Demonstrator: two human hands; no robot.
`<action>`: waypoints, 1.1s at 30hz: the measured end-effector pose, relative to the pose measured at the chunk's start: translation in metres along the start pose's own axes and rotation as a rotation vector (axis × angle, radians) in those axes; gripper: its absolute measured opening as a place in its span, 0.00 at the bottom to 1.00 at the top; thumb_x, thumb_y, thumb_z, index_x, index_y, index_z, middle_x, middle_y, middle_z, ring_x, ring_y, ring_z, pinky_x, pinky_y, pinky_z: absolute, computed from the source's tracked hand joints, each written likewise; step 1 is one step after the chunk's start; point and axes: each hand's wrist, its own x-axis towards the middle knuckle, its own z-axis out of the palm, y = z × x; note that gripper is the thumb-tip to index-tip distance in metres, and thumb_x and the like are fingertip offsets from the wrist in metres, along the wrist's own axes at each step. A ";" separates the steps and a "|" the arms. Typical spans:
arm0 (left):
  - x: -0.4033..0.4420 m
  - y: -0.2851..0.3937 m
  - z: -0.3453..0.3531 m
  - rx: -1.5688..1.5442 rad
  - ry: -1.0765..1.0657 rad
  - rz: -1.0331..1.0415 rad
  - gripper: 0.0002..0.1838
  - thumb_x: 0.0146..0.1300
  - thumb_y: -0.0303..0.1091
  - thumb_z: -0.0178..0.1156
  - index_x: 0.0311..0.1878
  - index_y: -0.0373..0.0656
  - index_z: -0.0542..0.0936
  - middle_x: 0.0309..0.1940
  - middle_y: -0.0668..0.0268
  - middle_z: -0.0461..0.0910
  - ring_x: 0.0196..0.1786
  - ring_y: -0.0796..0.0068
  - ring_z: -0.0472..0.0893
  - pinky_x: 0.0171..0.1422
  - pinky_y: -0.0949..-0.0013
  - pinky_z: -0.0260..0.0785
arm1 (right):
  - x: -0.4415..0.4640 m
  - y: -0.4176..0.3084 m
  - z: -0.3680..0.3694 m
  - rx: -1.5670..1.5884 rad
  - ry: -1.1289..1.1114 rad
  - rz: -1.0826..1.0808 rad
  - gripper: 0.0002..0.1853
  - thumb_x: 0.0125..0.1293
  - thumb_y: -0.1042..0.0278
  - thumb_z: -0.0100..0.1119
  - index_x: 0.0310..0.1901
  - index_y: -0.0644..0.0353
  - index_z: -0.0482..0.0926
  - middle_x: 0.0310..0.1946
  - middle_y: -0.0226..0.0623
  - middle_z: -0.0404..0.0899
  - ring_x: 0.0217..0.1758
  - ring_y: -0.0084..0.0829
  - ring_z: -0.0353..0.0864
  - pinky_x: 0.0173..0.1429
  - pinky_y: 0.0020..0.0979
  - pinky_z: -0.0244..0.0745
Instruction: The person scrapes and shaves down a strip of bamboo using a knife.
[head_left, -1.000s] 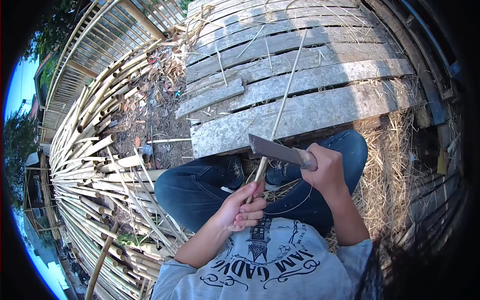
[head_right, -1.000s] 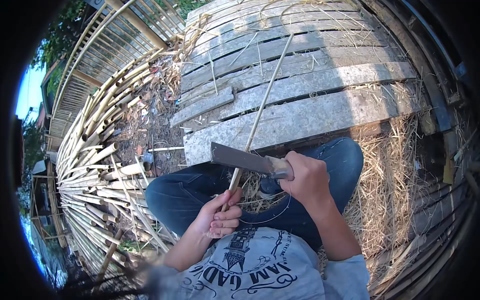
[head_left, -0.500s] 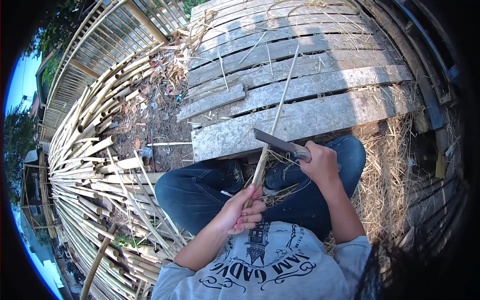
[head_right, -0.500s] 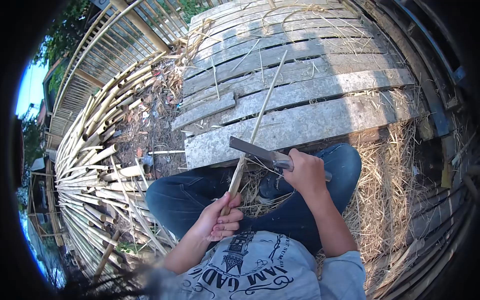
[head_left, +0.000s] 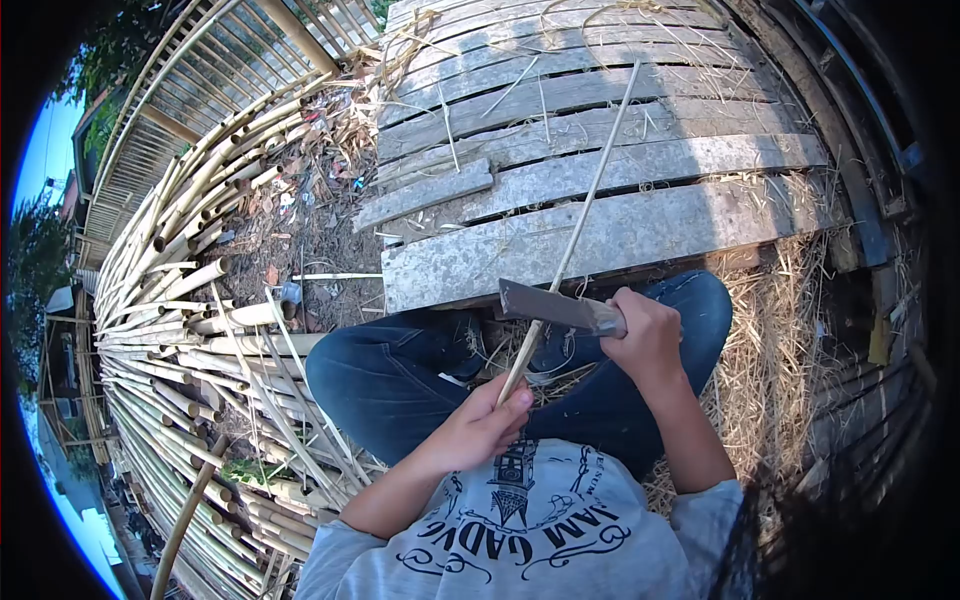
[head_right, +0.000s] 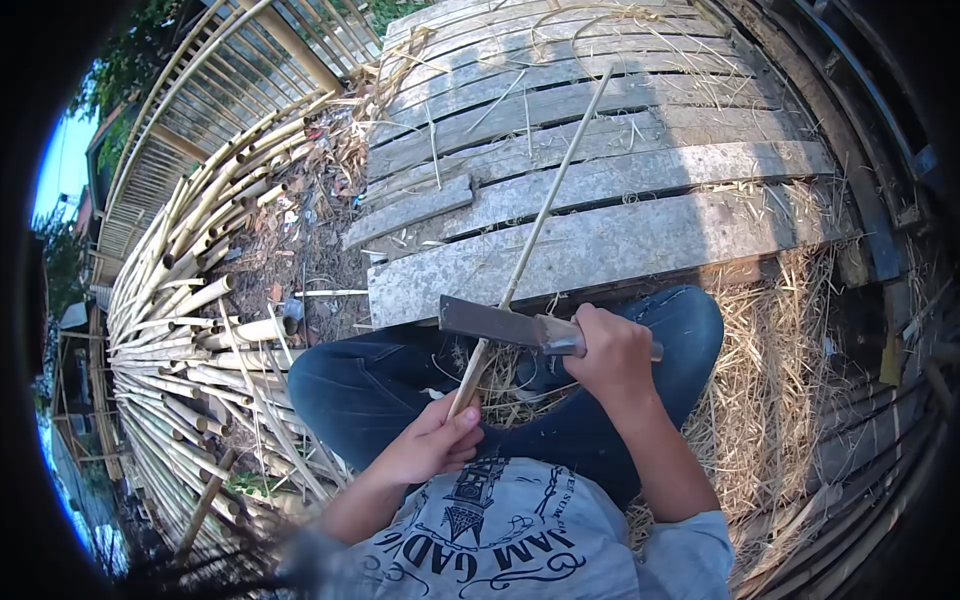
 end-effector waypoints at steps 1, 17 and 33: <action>0.001 -0.001 0.002 0.036 0.030 0.019 0.10 0.80 0.45 0.44 0.43 0.51 0.65 0.20 0.80 0.54 0.18 0.89 0.52 0.19 0.79 0.44 | 0.004 0.009 -0.002 -0.109 -0.014 0.089 0.07 0.45 0.73 0.66 0.26 0.59 0.77 0.19 0.44 0.76 0.25 0.48 0.80 0.30 0.41 0.74; 0.008 -0.008 0.003 0.288 0.217 0.122 0.10 0.81 0.43 0.42 0.44 0.49 0.65 0.19 0.79 0.55 0.18 0.89 0.53 0.19 0.79 0.43 | 0.017 0.031 0.014 -0.184 -0.030 0.043 0.11 0.44 0.71 0.68 0.28 0.56 0.73 0.20 0.39 0.76 0.26 0.45 0.81 0.32 0.43 0.76; 0.002 -0.014 -0.003 0.143 0.092 0.049 0.10 0.80 0.41 0.43 0.41 0.50 0.63 0.19 0.79 0.55 0.18 0.88 0.52 0.18 0.77 0.43 | 0.000 0.012 0.022 -0.011 -0.244 -0.101 0.12 0.49 0.66 0.67 0.31 0.58 0.73 0.22 0.44 0.80 0.27 0.51 0.83 0.35 0.47 0.79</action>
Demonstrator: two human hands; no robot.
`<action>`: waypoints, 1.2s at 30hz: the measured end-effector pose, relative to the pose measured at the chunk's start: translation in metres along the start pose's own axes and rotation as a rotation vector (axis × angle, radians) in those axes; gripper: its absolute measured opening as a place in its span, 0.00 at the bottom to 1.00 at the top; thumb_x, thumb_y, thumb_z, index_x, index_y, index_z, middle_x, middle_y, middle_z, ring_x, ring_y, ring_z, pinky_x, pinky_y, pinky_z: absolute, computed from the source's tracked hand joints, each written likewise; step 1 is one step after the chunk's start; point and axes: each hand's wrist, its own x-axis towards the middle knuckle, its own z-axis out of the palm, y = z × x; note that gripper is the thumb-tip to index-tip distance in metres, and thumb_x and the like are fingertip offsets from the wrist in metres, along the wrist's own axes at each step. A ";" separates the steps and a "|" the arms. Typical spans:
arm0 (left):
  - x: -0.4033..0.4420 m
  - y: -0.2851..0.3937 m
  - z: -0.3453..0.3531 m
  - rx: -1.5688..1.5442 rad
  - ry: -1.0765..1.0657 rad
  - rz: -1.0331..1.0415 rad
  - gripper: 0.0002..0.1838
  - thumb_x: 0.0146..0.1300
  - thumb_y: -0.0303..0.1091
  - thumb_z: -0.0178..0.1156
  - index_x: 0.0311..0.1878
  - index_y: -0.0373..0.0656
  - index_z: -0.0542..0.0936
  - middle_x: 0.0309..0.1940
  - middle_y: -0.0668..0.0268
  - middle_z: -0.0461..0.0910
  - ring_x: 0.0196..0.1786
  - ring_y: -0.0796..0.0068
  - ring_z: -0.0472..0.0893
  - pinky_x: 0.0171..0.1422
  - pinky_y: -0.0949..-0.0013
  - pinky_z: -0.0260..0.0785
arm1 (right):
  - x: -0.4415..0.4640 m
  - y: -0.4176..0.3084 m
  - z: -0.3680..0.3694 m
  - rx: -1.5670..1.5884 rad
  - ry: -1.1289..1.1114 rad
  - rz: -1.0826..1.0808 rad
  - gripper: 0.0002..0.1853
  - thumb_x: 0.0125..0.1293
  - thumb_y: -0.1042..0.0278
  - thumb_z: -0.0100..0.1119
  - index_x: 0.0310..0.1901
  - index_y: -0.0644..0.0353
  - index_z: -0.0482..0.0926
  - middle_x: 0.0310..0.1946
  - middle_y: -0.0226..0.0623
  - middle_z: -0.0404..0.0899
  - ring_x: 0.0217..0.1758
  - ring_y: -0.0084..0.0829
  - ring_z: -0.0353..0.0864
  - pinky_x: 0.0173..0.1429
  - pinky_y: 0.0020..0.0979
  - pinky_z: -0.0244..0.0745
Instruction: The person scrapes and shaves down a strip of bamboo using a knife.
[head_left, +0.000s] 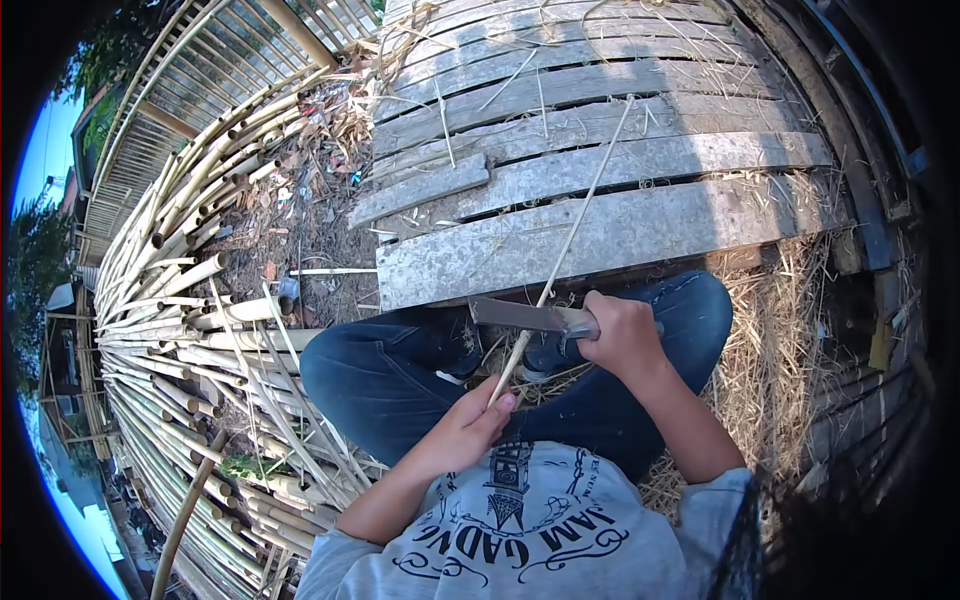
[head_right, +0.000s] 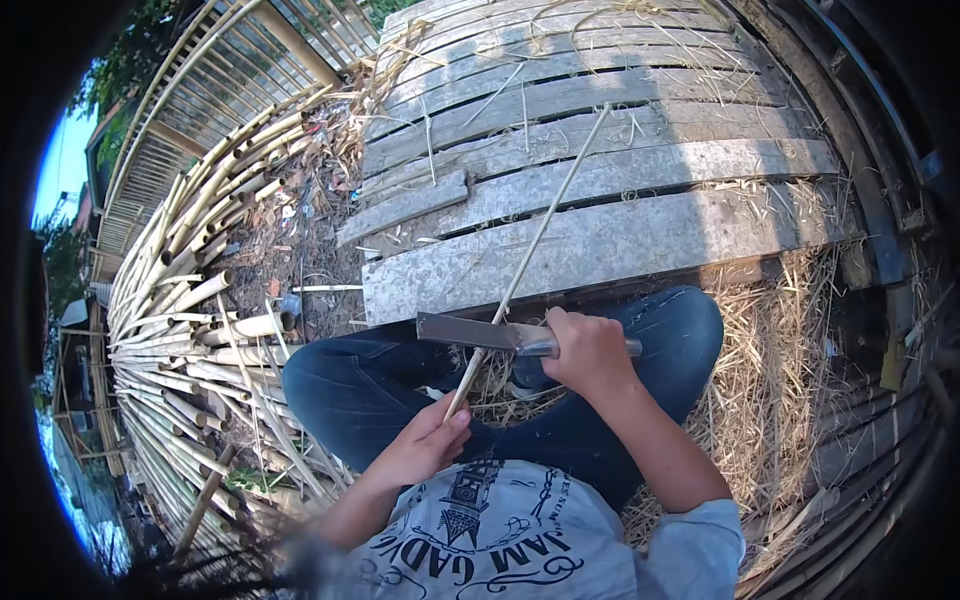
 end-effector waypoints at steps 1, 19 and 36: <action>-0.002 0.001 -0.001 0.012 0.041 -0.003 0.09 0.80 0.41 0.44 0.41 0.50 0.63 0.19 0.79 0.55 0.18 0.88 0.52 0.18 0.77 0.42 | 0.005 0.013 0.001 -0.062 0.033 0.105 0.12 0.50 0.65 0.67 0.32 0.57 0.74 0.22 0.44 0.80 0.28 0.51 0.83 0.35 0.47 0.79; -0.001 0.012 -0.007 0.005 0.047 0.032 0.09 0.80 0.41 0.45 0.43 0.49 0.64 0.20 0.78 0.55 0.18 0.88 0.52 0.19 0.78 0.43 | 0.014 0.001 0.003 0.025 0.042 0.081 0.09 0.50 0.71 0.64 0.31 0.61 0.75 0.21 0.46 0.79 0.28 0.51 0.82 0.33 0.46 0.77; 0.024 0.027 -0.017 -0.214 -0.211 -0.083 0.12 0.80 0.48 0.44 0.42 0.51 0.63 0.19 0.79 0.55 0.16 0.88 0.53 0.17 0.79 0.44 | 0.002 -0.053 0.007 0.996 0.454 0.306 0.33 0.64 0.74 0.65 0.69 0.66 0.63 0.24 0.24 0.77 0.20 0.14 0.71 0.27 0.21 0.67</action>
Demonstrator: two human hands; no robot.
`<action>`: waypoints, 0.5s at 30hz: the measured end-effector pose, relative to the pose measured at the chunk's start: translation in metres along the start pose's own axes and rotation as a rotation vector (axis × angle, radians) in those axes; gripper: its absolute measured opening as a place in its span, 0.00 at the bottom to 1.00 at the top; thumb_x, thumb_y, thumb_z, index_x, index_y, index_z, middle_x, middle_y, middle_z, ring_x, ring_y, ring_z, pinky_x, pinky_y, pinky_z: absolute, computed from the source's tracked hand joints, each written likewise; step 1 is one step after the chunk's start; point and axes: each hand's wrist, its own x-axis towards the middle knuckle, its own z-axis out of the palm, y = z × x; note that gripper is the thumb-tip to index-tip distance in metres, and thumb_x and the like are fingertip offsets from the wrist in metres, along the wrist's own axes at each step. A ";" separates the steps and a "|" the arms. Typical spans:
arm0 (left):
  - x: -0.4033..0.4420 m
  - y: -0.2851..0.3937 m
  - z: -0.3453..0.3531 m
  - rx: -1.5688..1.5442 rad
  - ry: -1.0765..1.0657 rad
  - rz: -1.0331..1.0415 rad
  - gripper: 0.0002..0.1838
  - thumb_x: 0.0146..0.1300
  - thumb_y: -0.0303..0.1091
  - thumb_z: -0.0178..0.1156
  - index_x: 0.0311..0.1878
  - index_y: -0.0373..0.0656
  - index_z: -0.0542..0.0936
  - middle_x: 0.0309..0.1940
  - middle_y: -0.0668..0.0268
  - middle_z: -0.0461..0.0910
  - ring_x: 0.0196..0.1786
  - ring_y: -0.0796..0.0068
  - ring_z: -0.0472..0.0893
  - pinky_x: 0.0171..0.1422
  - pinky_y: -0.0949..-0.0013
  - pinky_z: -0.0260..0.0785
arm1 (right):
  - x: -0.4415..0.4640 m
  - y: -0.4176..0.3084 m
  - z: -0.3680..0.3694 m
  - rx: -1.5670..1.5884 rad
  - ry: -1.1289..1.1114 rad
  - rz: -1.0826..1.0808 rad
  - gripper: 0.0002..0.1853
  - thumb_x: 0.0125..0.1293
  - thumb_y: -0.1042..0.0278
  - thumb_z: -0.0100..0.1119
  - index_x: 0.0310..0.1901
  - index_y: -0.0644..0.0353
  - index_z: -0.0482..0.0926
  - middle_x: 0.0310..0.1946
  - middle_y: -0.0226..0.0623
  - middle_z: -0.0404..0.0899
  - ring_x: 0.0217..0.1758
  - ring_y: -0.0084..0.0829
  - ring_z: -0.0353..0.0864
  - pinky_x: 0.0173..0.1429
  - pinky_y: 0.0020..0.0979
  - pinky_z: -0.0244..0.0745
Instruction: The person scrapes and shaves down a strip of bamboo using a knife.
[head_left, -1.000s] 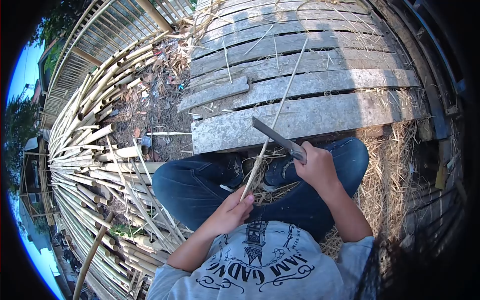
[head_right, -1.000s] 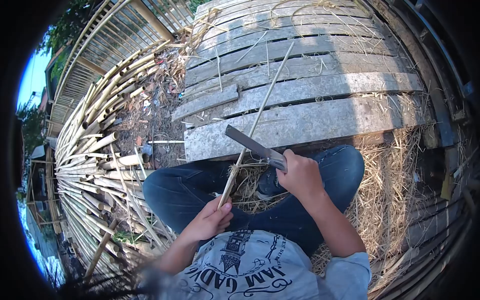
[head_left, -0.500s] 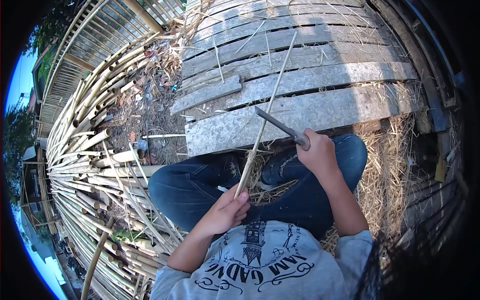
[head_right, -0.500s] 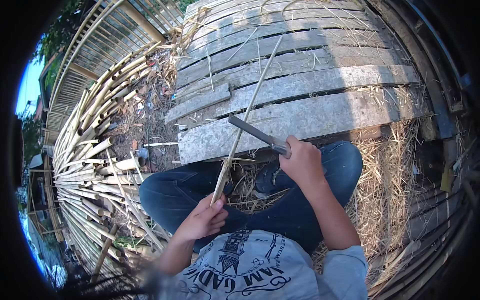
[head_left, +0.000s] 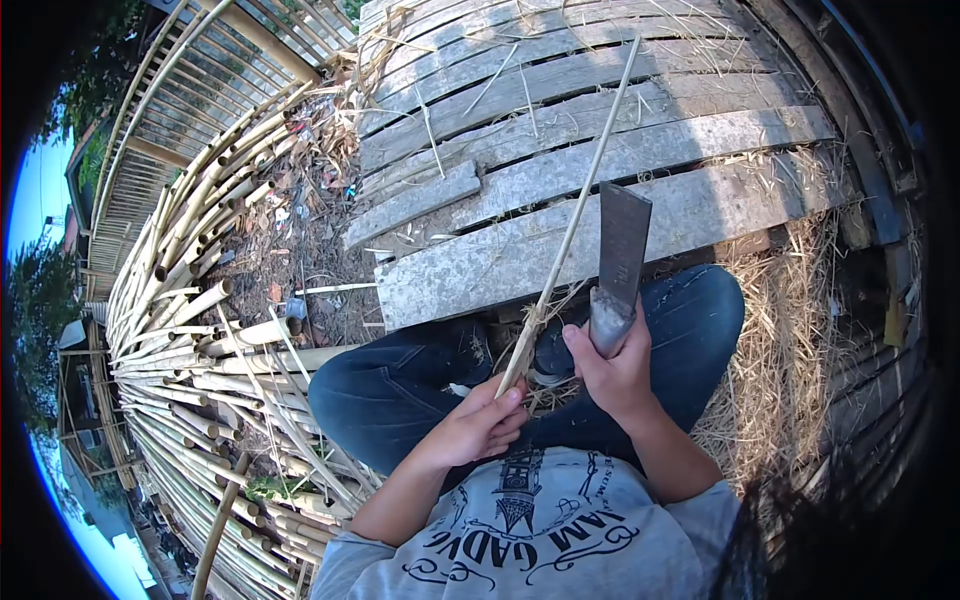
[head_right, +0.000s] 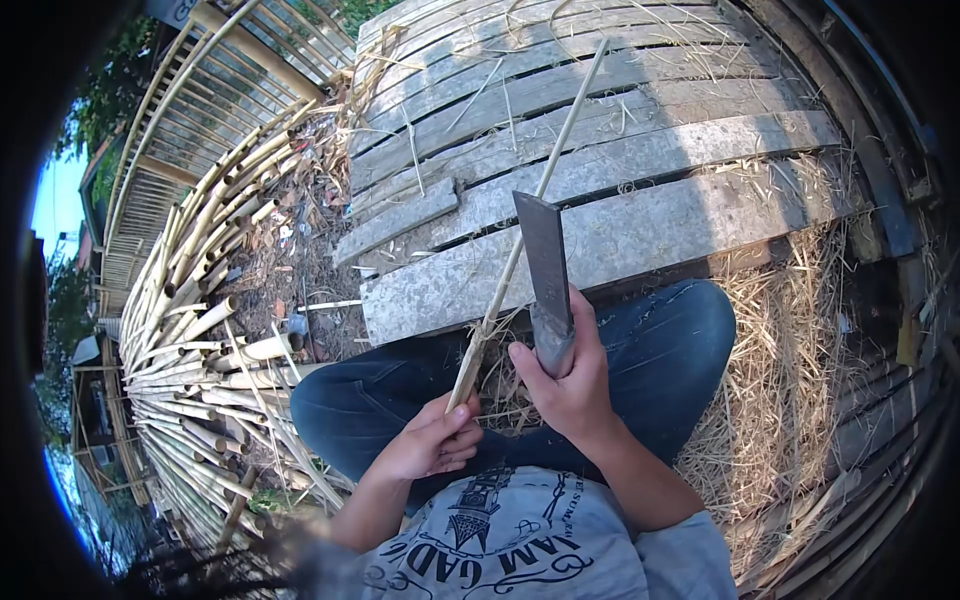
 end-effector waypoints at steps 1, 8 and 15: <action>0.000 -0.001 -0.001 0.030 0.040 -0.003 0.13 0.79 0.49 0.46 0.43 0.51 0.63 0.19 0.78 0.55 0.16 0.88 0.53 0.17 0.79 0.45 | 0.003 -0.006 -0.004 0.040 -0.074 0.153 0.30 0.64 0.74 0.65 0.67 0.66 0.67 0.23 0.23 0.75 0.20 0.13 0.70 0.26 0.20 0.67; 0.004 -0.012 0.002 0.336 0.186 0.073 0.09 0.80 0.41 0.45 0.46 0.46 0.66 0.22 0.80 0.59 0.20 0.90 0.58 0.21 0.80 0.49 | 0.004 -0.005 0.000 0.436 -0.071 0.529 0.14 0.67 0.71 0.65 0.50 0.67 0.77 0.20 0.27 0.73 0.16 0.18 0.72 0.22 0.24 0.68; 0.005 -0.023 -0.003 0.396 0.175 0.046 0.10 0.80 0.43 0.46 0.44 0.47 0.66 0.21 0.80 0.58 0.20 0.89 0.58 0.22 0.78 0.49 | 0.006 0.015 -0.005 0.480 0.130 0.371 0.06 0.65 0.79 0.63 0.33 0.64 0.75 0.23 0.35 0.77 0.18 0.22 0.74 0.23 0.26 0.71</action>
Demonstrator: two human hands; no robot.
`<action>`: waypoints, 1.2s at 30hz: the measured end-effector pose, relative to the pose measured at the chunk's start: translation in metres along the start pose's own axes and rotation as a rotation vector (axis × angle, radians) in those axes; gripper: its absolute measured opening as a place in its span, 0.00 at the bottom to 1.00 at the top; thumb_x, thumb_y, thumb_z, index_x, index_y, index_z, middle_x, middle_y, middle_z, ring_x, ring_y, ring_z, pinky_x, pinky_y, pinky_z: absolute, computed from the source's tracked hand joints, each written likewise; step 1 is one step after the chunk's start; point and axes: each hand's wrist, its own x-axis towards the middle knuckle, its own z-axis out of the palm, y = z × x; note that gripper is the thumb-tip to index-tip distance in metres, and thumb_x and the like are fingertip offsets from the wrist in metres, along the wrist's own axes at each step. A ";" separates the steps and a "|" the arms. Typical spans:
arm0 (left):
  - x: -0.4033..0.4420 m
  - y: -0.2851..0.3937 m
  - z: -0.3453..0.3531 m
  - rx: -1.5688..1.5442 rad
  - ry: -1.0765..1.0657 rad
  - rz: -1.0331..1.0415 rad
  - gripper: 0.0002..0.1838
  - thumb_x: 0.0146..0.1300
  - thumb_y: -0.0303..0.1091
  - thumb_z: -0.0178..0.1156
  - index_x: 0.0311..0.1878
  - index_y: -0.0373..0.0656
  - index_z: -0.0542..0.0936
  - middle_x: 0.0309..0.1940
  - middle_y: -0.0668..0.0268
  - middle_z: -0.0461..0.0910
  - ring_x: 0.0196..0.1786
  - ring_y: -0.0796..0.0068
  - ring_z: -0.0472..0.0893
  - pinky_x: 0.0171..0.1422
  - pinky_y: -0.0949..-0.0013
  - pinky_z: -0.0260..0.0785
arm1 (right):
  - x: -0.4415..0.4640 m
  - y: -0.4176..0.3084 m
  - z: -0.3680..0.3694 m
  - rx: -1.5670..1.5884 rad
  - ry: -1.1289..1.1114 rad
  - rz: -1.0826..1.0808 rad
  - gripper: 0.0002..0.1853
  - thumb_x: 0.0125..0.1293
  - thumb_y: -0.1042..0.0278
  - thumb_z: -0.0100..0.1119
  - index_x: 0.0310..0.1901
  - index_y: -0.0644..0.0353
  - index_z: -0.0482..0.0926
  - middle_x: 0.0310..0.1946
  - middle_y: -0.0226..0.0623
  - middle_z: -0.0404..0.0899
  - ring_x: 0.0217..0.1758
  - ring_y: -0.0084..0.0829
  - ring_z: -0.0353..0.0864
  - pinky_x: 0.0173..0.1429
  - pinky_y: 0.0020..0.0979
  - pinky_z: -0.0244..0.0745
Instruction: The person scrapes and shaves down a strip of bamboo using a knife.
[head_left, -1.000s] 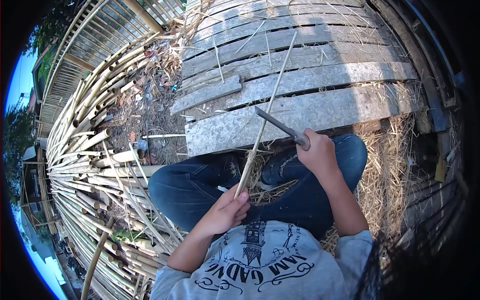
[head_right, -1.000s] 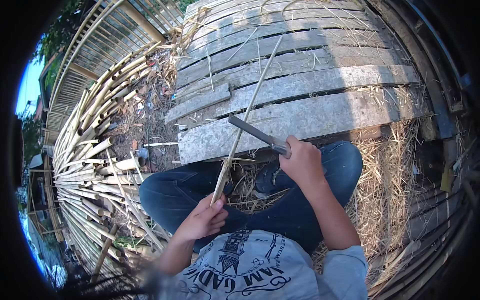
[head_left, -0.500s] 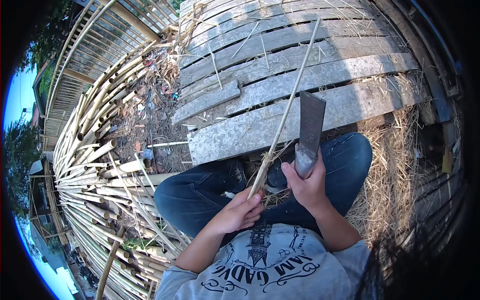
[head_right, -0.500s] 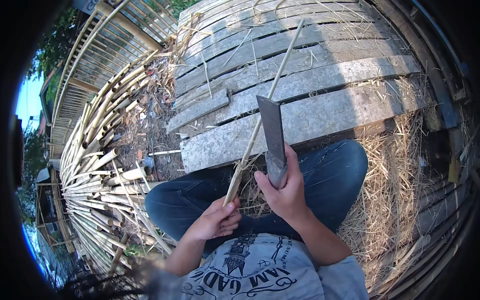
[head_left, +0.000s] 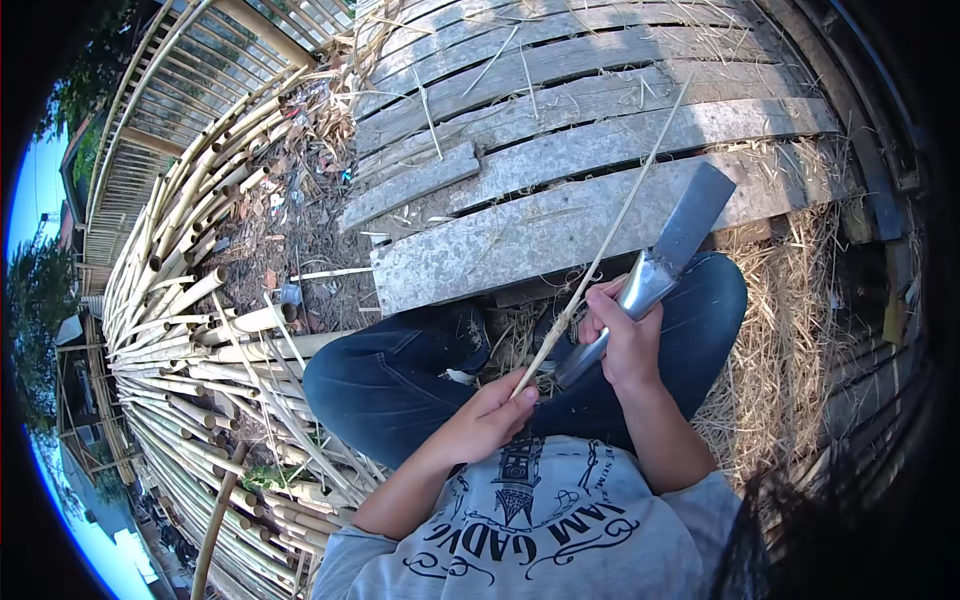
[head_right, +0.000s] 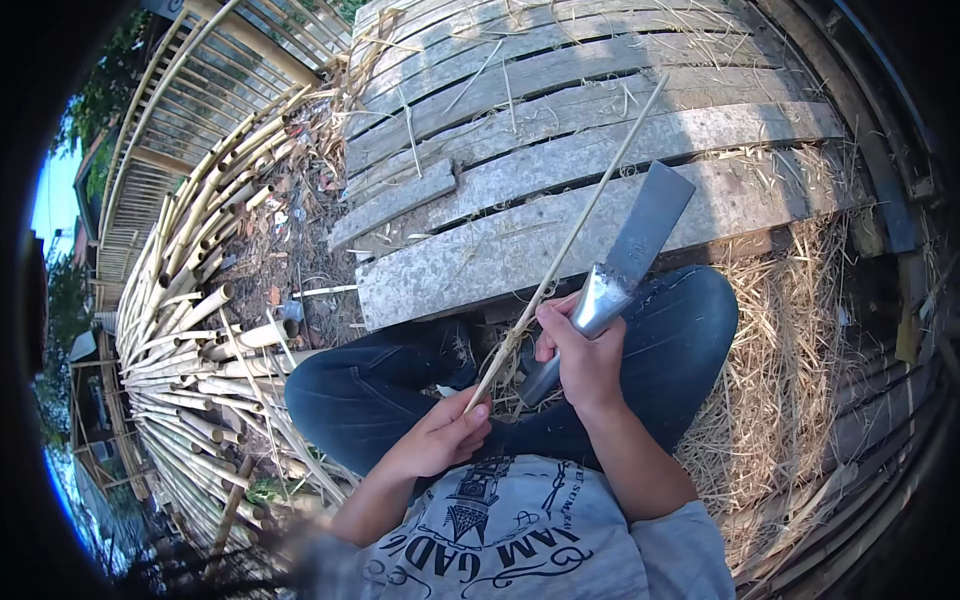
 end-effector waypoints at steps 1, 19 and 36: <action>-0.001 0.002 -0.001 -0.159 -0.080 -0.065 0.11 0.80 0.44 0.46 0.43 0.48 0.66 0.21 0.80 0.57 0.20 0.89 0.56 0.21 0.79 0.48 | -0.001 0.000 0.000 -0.004 0.003 0.003 0.06 0.65 0.79 0.63 0.33 0.64 0.75 0.23 0.35 0.77 0.18 0.22 0.74 0.23 0.26 0.71; -0.002 0.017 -0.003 -0.211 -0.030 -0.006 0.13 0.79 0.49 0.46 0.44 0.49 0.65 0.19 0.78 0.55 0.18 0.87 0.53 0.19 0.77 0.45 | -0.016 -0.023 -0.001 -1.121 -0.252 -0.236 0.11 0.56 0.69 0.69 0.25 0.61 0.74 0.17 0.44 0.76 0.21 0.48 0.78 0.28 0.39 0.71; -0.003 0.023 0.014 -0.536 -0.120 -0.087 0.12 0.80 0.47 0.43 0.42 0.52 0.64 0.19 0.79 0.53 0.18 0.87 0.51 0.19 0.78 0.43 | 0.023 -0.022 -0.019 -1.489 -0.113 -0.528 0.09 0.49 0.70 0.66 0.28 0.59 0.74 0.22 0.44 0.79 0.26 0.50 0.81 0.33 0.47 0.76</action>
